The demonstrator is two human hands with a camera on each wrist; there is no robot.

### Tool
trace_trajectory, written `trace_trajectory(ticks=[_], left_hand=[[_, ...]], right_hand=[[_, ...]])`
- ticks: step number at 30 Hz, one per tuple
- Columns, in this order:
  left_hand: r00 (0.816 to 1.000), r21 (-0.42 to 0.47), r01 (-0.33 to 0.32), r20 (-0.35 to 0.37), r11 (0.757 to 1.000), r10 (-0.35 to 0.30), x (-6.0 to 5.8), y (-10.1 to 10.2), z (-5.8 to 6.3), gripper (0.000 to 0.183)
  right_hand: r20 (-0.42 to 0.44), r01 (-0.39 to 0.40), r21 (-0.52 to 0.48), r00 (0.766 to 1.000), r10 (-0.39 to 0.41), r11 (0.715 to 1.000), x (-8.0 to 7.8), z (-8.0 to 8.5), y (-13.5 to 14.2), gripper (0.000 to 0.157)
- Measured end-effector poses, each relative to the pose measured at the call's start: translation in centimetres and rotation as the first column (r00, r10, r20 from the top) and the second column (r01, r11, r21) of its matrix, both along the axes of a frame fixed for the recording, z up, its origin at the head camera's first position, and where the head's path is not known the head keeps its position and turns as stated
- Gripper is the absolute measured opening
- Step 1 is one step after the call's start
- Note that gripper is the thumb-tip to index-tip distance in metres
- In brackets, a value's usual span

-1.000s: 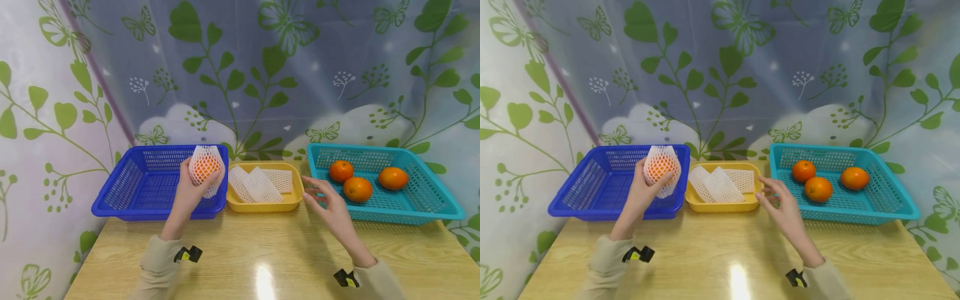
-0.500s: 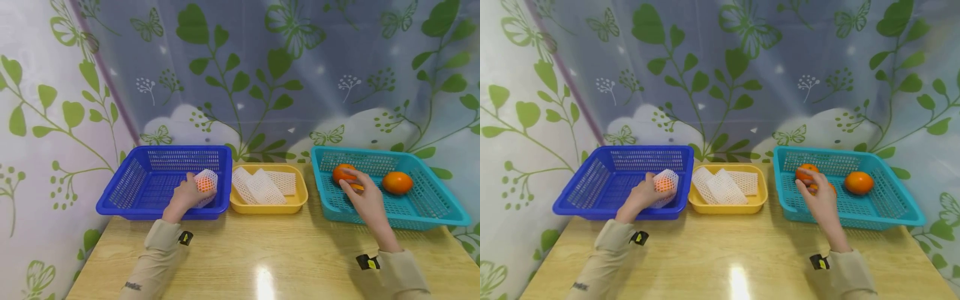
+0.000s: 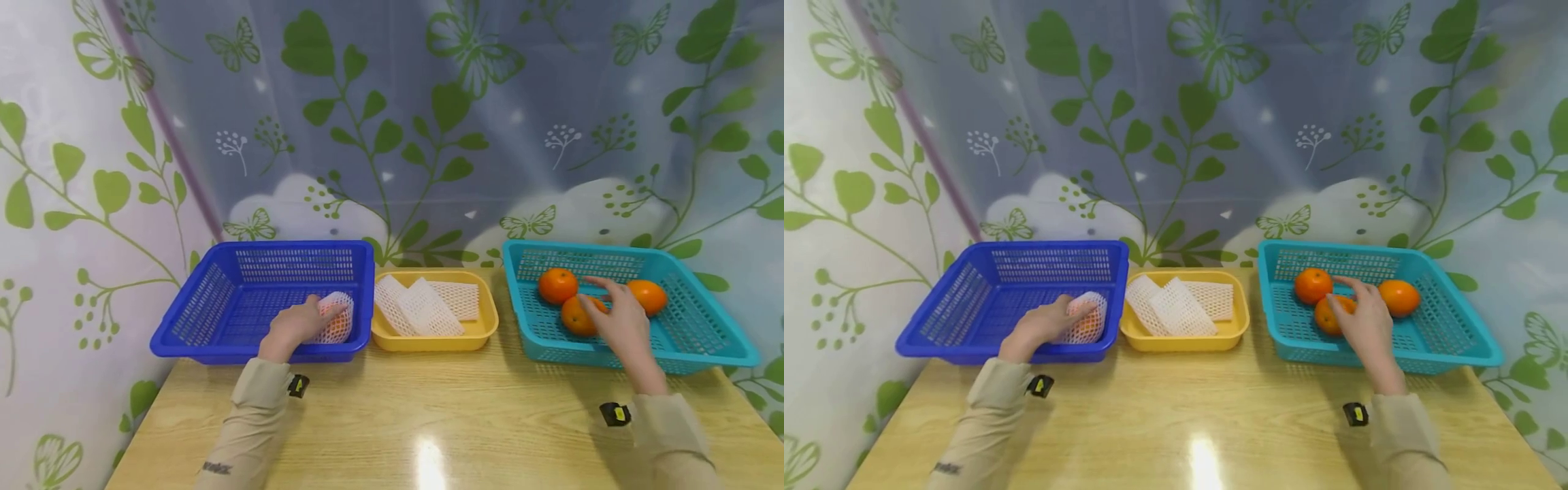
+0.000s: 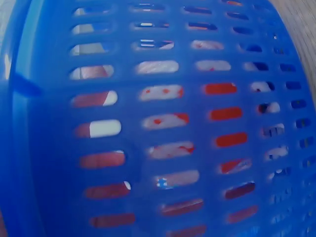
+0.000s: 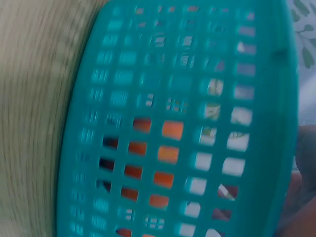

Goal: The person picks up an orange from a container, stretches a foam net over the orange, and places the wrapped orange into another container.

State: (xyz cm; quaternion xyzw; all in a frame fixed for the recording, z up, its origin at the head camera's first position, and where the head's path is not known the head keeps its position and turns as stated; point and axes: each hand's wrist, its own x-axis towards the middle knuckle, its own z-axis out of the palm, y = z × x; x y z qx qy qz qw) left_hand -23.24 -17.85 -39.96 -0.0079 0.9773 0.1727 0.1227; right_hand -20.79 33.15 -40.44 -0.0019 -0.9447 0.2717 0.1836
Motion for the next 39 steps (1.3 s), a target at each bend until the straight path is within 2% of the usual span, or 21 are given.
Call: trace_trajectory(ticks=[4,7,10,14,17,21,24,28,32,36,39], left_hand=[[0.998,0.040,0.002,-0.064,0.999,0.001,0.0,-0.6,-0.2,0.080],[0.995,0.062,0.007,-0.097,0.998,-0.001,0.0,-0.9,-0.3,0.077],[0.992,0.065,0.008,-0.124,0.998,0.000,0.1,-1.0,-0.4,0.078],[0.987,0.075,0.010,-0.161,0.997,0.002,0.1,-1.1,-0.5,0.078],[0.984,0.094,0.017,-0.177,0.995,0.000,0.1,-1.1,-0.5,0.079],[0.978,0.127,0.010,-0.207,0.992,0.017,0.2,-1.1,-0.4,0.079],[0.967,0.148,-0.013,-0.252,0.989,0.050,0.5,-0.9,-0.1,0.077],[0.936,0.174,-0.032,-0.340,0.984,0.090,0.9,-0.1,0.7,0.073],[0.890,0.236,-0.007,-0.441,0.972,0.114,1.6,1.1,1.6,0.065],[0.837,0.302,0.085,-0.539,0.950,0.096,2.4,2.5,2.5,0.052],[0.796,0.340,0.172,-0.600,0.925,0.073,2.9,4.0,2.8,0.041]], right_hand=[[0.065,0.013,0.062,0.998,-0.017,0.998,-0.8,-0.2,0.8,0.049],[0.152,0.003,0.107,0.988,-0.020,0.994,-1.3,-0.4,1.3,0.055],[0.270,-0.017,0.133,0.963,-0.019,0.991,-1.7,-0.5,1.7,0.064],[0.404,-0.066,0.167,0.915,-0.007,0.984,-2.0,-0.6,2.1,0.074],[0.439,-0.099,0.186,0.898,0.008,0.978,-2.1,-0.7,2.4,0.075],[0.435,-0.101,0.175,0.900,0.015,0.979,-2.1,-0.8,2.5,0.071],[0.430,-0.100,0.164,0.902,0.020,0.981,-2.0,-0.7,2.4,0.071],[0.409,-0.102,0.156,0.912,0.030,0.982,-2.0,-0.5,2.3,0.076],[0.350,-0.075,0.137,0.937,0.022,0.988,-2.0,-0.2,1.9,0.079],[0.247,-0.058,0.110,0.968,0.029,0.992,-1.6,0.4,1.1,0.080],[0.125,-0.067,0.101,0.991,0.054,0.993,-0.8,1.2,-0.5,0.078]])
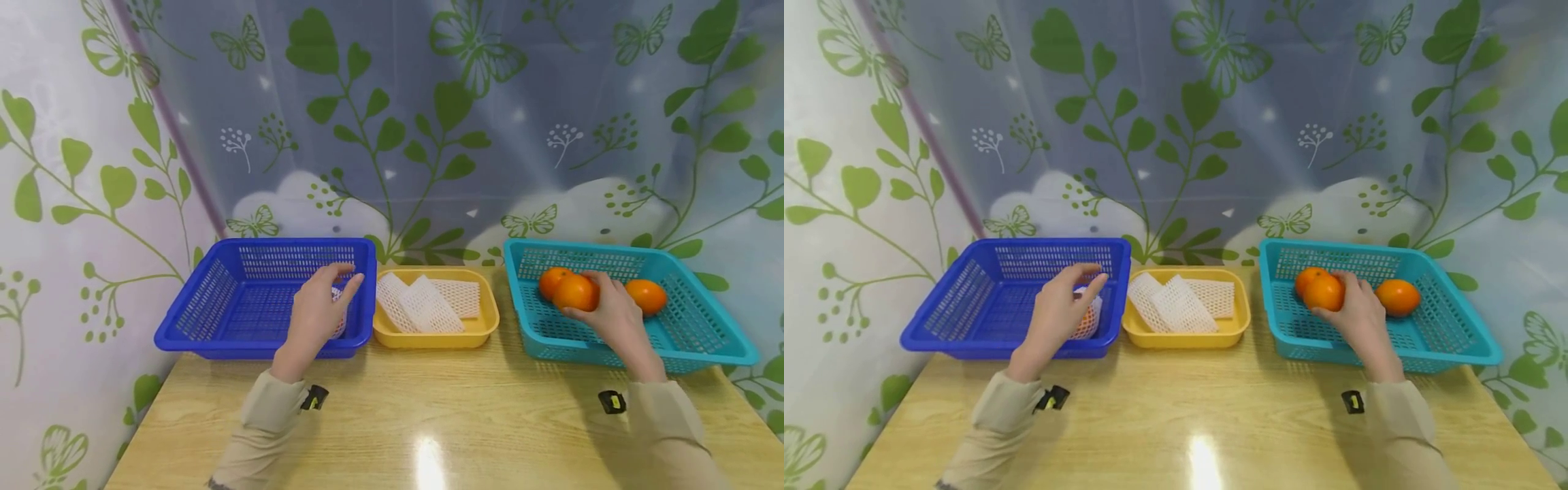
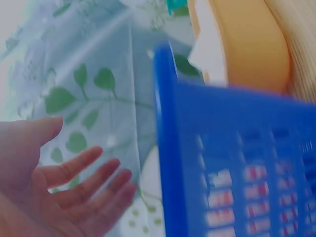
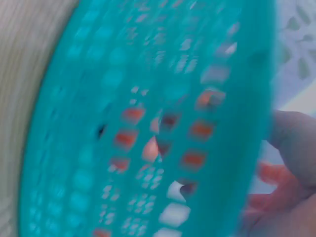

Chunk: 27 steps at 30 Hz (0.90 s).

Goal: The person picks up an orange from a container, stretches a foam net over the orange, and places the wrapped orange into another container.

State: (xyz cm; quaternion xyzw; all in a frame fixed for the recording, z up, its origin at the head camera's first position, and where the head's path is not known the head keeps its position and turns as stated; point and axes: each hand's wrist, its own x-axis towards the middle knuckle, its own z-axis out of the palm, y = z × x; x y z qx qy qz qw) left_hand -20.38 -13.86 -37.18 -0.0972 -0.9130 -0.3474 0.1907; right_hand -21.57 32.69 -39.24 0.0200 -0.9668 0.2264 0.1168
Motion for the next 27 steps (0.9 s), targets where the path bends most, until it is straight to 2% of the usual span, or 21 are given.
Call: trace_trajectory(ticks=[2,4,7,10,13,16,21,24,27], left_hand=[[0.998,0.029,0.049,-0.051,0.998,-0.048,0.3,1.0,0.1,0.035],[0.991,0.060,0.104,-0.093,0.993,-0.098,0.6,2.1,0.3,0.031],[0.975,0.090,0.190,-0.135,0.978,-0.177,0.9,3.8,0.3,0.029],[0.958,0.108,0.263,-0.144,0.959,-0.247,1.1,5.4,0.2,0.029],[0.939,0.120,0.338,-0.108,0.934,-0.326,1.3,7.0,-0.2,0.032],[0.919,0.143,0.393,-0.024,0.908,-0.394,1.7,8.6,-0.7,0.042],[0.885,0.194,0.415,0.143,0.889,-0.444,2.4,10.6,-1.9,0.067],[0.879,0.192,0.408,0.182,0.892,-0.441,2.6,11.3,-2.6,0.077],[0.888,0.213,0.385,0.181,0.898,-0.423,2.8,11.6,-3.2,0.079]], right_hand=[[-0.106,-0.033,-0.013,0.994,0.031,0.999,0.7,0.4,-1.4,0.075],[-0.216,-0.078,-0.022,0.974,0.071,0.997,1.4,0.7,-2.9,0.074],[-0.367,-0.171,-0.017,0.918,0.153,0.985,2.1,0.8,-5.0,0.076],[-0.465,-0.258,0.015,0.854,0.236,0.966,2.5,0.7,-7.0,0.081],[-0.513,-0.327,0.060,0.801,0.310,0.943,3.1,0.2,-9.0,0.085],[-0.537,-0.389,0.093,0.755,0.375,0.916,3.8,-0.6,-10.9,0.087],[-0.551,-0.472,0.140,0.693,0.464,0.870,4.7,-2.0,-13.5,0.083],[-0.555,-0.517,0.169,0.654,0.515,0.839,5.0,-2.6,-14.8,0.078],[-0.559,-0.542,0.188,0.627,0.543,0.819,5.2,-3.0,-15.7,0.077]])
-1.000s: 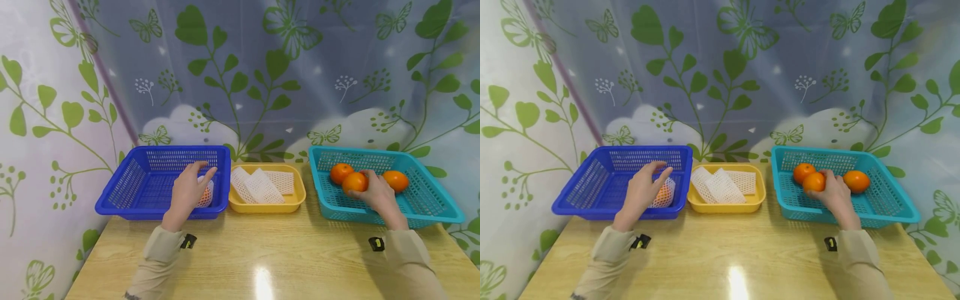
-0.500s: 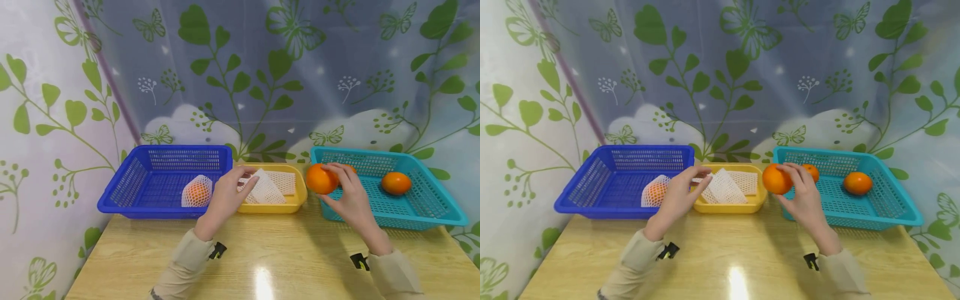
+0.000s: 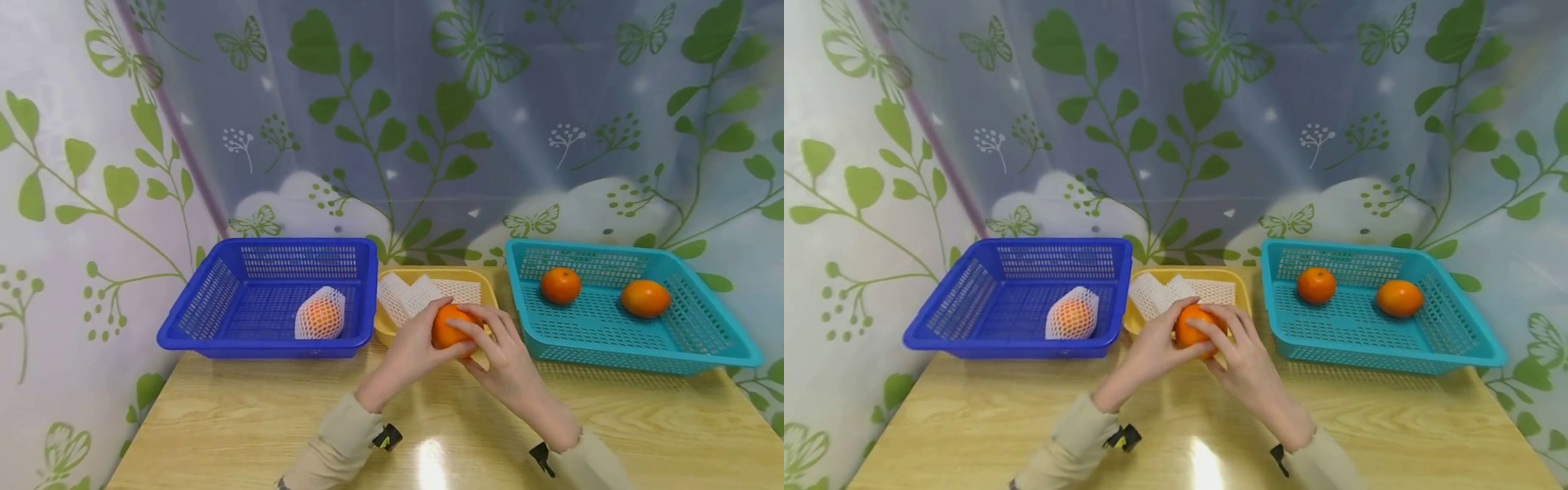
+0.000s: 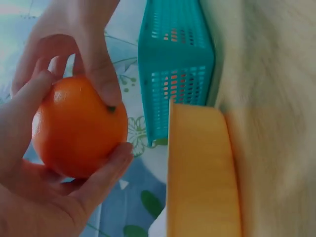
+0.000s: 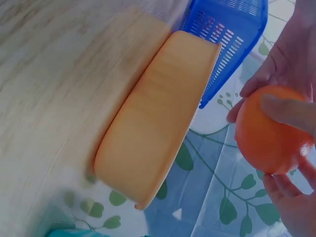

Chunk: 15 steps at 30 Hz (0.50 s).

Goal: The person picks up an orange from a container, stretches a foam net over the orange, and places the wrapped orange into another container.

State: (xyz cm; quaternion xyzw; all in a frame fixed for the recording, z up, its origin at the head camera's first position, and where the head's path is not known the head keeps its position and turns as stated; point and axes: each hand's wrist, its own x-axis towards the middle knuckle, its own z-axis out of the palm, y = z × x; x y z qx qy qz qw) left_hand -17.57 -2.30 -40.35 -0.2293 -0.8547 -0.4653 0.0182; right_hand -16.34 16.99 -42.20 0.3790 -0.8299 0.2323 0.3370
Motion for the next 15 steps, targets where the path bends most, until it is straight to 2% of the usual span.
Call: trace_trajectory(ticks=[4,9,12,15], left_hand=[[0.999,0.069,-0.041,0.018,0.997,0.040,0.1,-0.3,-0.5,0.076],[1.000,0.098,-0.030,0.007,0.995,0.029,0.3,-1.1,-0.6,0.075],[1.000,0.078,0.005,-0.017,0.997,-0.003,0.4,-1.7,-0.8,0.074],[0.998,0.074,0.060,-0.007,0.995,-0.059,0.6,-2.2,-1.1,0.075]], right_hand=[[0.017,-0.046,-0.032,0.999,0.047,0.998,0.0,0.0,-0.5,0.075],[0.133,-0.075,-0.144,0.987,0.094,0.987,0.0,0.3,0.0,0.062],[0.232,-0.084,-0.190,0.964,0.128,0.978,0.1,0.1,0.5,0.064],[0.329,-0.120,-0.220,0.925,0.189,0.968,0.2,-0.6,0.8,0.070]])
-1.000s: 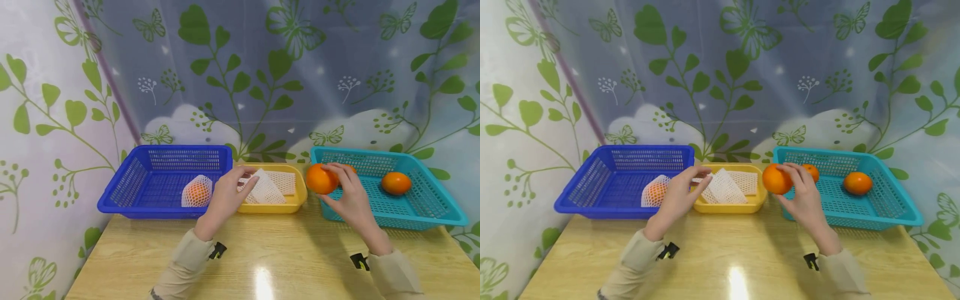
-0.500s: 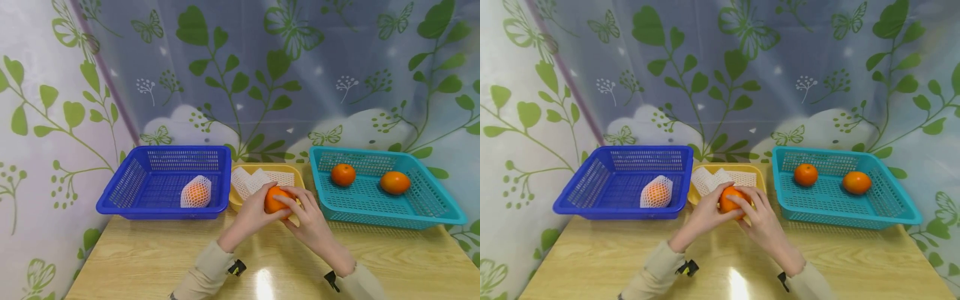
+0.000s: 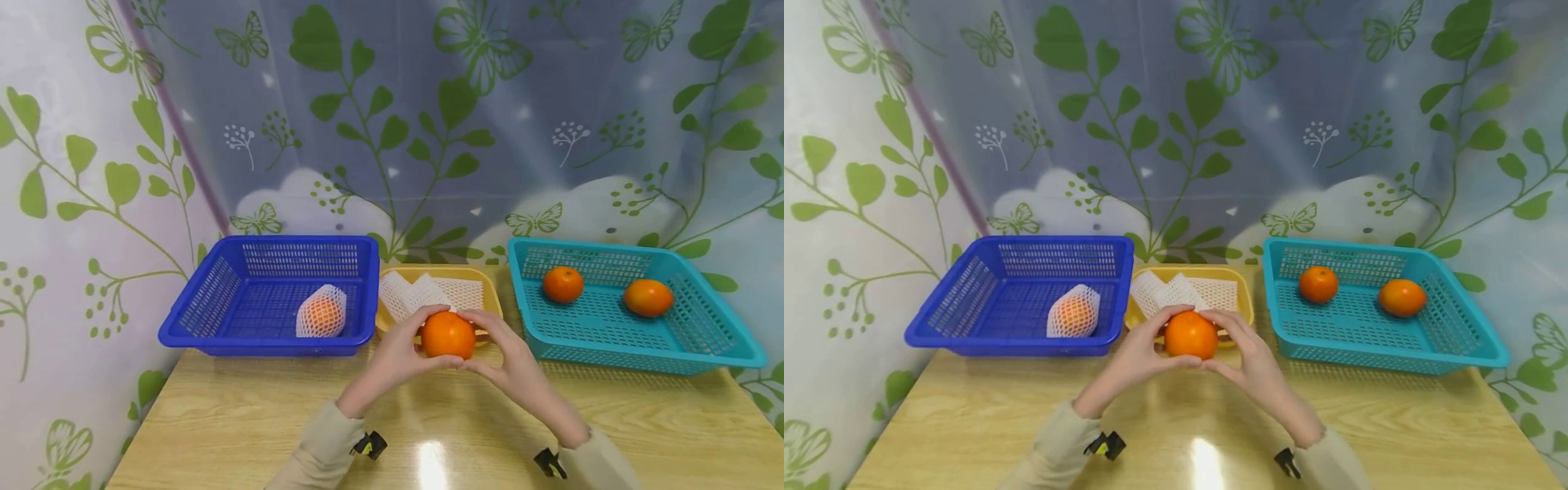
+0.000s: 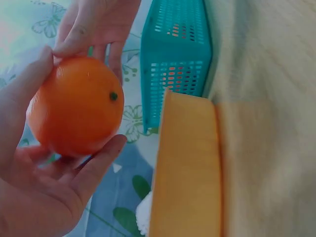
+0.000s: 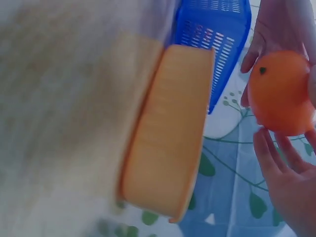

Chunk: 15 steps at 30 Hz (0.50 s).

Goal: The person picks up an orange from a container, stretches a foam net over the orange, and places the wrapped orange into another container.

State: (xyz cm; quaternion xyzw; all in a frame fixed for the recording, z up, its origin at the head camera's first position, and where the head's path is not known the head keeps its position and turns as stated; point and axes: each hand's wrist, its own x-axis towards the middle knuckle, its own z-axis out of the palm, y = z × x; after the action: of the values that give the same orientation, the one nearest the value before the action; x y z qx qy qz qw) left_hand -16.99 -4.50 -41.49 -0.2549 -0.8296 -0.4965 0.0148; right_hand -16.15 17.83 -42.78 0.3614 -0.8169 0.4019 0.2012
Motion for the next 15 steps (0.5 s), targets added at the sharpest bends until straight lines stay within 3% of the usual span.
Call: trace_trajectory(ticks=[4,8,15], left_hand=[[0.995,0.000,0.088,0.049,0.996,-0.087,0.4,-0.6,-0.9,0.079],[0.988,-0.026,0.140,0.066,0.990,-0.138,0.9,-1.1,-2.0,0.084],[0.992,-0.174,0.126,0.030,0.977,-0.123,1.5,-2.0,-4.3,0.089]], right_hand=[[0.167,-0.076,-0.012,0.983,0.077,0.997,0.4,-1.0,0.2,0.083],[0.311,-0.113,-0.002,0.944,0.108,0.994,0.8,-1.9,0.4,0.080],[0.374,-0.119,0.103,0.924,0.072,0.988,1.2,-3.3,-0.2,0.072]])
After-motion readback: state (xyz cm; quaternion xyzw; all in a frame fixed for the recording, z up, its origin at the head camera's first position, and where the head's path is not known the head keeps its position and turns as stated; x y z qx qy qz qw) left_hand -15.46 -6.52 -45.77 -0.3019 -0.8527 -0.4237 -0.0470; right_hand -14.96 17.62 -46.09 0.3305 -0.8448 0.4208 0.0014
